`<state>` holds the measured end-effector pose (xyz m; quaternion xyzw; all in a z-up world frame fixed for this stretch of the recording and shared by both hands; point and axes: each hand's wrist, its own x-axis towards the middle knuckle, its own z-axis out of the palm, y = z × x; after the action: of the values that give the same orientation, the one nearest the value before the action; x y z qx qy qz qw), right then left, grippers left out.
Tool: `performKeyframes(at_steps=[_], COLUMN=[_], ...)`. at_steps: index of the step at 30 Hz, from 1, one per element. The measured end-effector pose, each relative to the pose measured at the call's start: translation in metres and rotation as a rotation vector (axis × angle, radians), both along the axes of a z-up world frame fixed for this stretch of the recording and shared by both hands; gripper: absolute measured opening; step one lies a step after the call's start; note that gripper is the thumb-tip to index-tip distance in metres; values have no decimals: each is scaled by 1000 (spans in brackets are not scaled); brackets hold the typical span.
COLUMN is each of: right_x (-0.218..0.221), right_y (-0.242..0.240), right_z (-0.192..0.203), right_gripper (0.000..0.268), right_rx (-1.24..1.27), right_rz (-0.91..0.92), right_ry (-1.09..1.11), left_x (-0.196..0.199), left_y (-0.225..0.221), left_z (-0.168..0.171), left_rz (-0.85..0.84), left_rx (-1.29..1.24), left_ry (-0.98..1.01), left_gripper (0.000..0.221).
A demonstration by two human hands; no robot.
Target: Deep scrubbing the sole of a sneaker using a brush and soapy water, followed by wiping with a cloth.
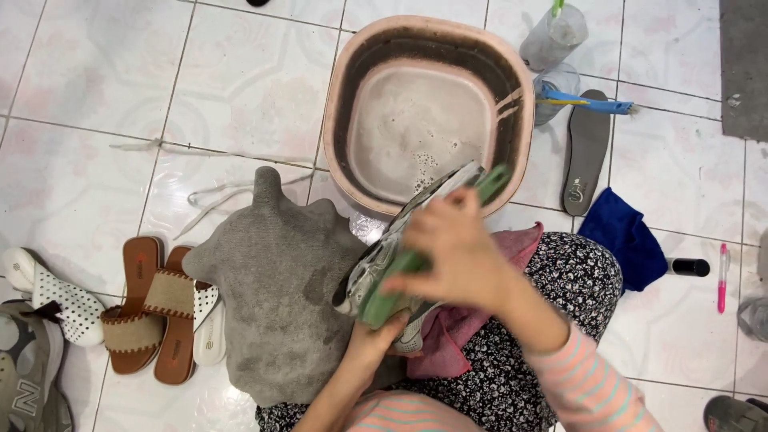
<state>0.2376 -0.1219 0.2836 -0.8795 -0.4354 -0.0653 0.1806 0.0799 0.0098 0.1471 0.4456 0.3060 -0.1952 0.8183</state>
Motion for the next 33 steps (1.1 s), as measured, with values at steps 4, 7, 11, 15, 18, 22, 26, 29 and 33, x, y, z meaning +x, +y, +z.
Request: performKeyframes(at_steps=[4,7,11,15,18,22,26,29,33], right_x=[22,33,-16,12,-9,-21,10,-19,-5], right_y=[-14,-28,2,-18,1,11,-11,10,2], right_z=[-11,-14,9,5,19,23,21,31,15], right_gripper=[57,75,67,59,61,61,63,58,67], right_rx=[-73,-96,-14,-23,-50,-83,-91,-106,-108], right_rz=[-47,-208,41,-51,-60,15,-150,-96,-57], right_ry=[76,33,-87,-152,-145,-213,-249,-311,-258], left_x=[1,0,6,8,12,14,14,14,9], left_y=[9,11,6,14,13,14,20,13,16], left_z=[-9,0,2,18,25,21,31,18,17], left_rz=[38,20,-8,12,9,-24,4,-22,-24], left_rx=[-64,-22,-24,-45,-42,-8,-45,-31,-39], left_ry=[-78,-15,40,-39,-35,-58,-77,-82,-81], left_gripper=[65,74,55,69,63,66,71,69,60])
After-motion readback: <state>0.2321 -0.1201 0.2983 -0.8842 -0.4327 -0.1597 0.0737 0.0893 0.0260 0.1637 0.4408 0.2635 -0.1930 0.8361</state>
